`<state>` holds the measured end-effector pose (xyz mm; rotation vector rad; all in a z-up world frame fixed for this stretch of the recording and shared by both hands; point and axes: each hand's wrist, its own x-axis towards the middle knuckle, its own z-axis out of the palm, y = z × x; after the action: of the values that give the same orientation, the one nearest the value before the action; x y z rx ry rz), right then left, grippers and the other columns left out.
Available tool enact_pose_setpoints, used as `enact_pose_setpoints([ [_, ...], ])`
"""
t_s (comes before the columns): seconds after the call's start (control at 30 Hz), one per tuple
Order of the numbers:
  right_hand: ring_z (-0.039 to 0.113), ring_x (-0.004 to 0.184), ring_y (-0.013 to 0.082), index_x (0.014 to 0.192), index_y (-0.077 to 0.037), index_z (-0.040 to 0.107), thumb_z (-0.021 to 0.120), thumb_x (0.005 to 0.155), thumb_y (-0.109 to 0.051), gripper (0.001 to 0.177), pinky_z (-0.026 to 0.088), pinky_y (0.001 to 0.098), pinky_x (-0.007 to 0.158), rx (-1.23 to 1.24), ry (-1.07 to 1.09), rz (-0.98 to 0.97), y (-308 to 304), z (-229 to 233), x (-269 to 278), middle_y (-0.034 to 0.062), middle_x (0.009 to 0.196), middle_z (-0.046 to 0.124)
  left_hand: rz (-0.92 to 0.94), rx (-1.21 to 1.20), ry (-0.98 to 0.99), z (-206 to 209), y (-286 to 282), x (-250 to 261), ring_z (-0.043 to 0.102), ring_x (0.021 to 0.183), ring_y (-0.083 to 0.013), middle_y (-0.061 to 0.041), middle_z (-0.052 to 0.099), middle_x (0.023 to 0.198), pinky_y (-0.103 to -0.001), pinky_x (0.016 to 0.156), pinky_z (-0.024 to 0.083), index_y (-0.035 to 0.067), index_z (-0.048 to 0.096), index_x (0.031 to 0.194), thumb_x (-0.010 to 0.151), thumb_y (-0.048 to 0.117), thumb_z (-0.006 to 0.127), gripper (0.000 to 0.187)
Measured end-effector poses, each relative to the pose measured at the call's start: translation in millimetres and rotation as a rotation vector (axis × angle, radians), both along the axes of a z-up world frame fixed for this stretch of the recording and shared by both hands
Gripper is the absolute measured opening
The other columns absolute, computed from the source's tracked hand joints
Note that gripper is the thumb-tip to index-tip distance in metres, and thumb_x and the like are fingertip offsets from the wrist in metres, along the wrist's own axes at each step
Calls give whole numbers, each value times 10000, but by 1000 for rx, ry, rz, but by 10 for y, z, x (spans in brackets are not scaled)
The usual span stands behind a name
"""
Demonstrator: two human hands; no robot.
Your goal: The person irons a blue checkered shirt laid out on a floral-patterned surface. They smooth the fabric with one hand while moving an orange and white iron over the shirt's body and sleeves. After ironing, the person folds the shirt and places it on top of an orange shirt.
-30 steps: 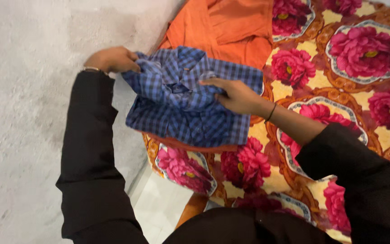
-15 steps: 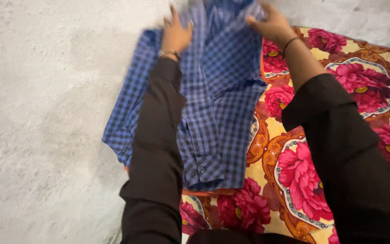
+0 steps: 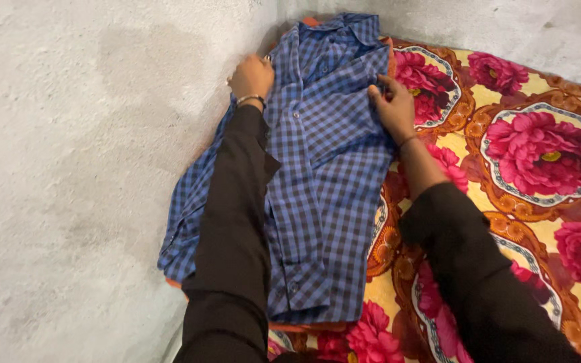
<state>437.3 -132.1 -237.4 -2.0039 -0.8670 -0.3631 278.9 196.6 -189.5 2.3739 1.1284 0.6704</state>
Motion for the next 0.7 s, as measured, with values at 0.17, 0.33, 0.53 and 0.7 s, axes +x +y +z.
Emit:
enact_pose_setpoints([
  [0.17, 619, 861, 170, 1409, -87, 665, 780, 995, -333, 496, 529, 307, 816, 91, 158, -35, -50, 242, -335, 120, 1015, 675, -189, -2, -263, -139, 359, 701, 676, 1083, -407, -217, 720, 1132, -477, 925, 542, 88, 689, 1181, 837, 419, 736, 480],
  [0.33, 644, 871, 153, 1443, -82, 618, 793, 948, -279, 561, 542, 303, 826, 82, 193, -28, -46, 320, -453, 129, 1108, 686, -270, 25, -140, -362, 498, 1345, 648, 1076, -439, -237, 698, 1128, -517, 908, 521, 91, 678, 1194, 856, 442, 721, 489],
  [0.53, 690, 1145, 234, 1417, -51, 603, 803, 960, -233, 530, 545, 337, 974, 201, 120, 59, -48, 363, -397, 153, 1328, 686, -158, 85, -66, -402, 734, 1736, 670, 1077, -459, -276, 706, 1104, -522, 944, 543, 18, 691, 1164, 786, 275, 712, 457],
  [0.7, 595, 1336, 353, 1381, -38, 617, 778, 991, -261, 477, 462, 431, 1144, 108, -110, 23, -28, 501, -455, 198, 1399, 635, -80, -67, -187, -218, 689, 1570, 645, 1159, -469, -342, 654, 1205, -508, 1022, 509, -48, 269, 1526, 876, 435, 702, 918],
])
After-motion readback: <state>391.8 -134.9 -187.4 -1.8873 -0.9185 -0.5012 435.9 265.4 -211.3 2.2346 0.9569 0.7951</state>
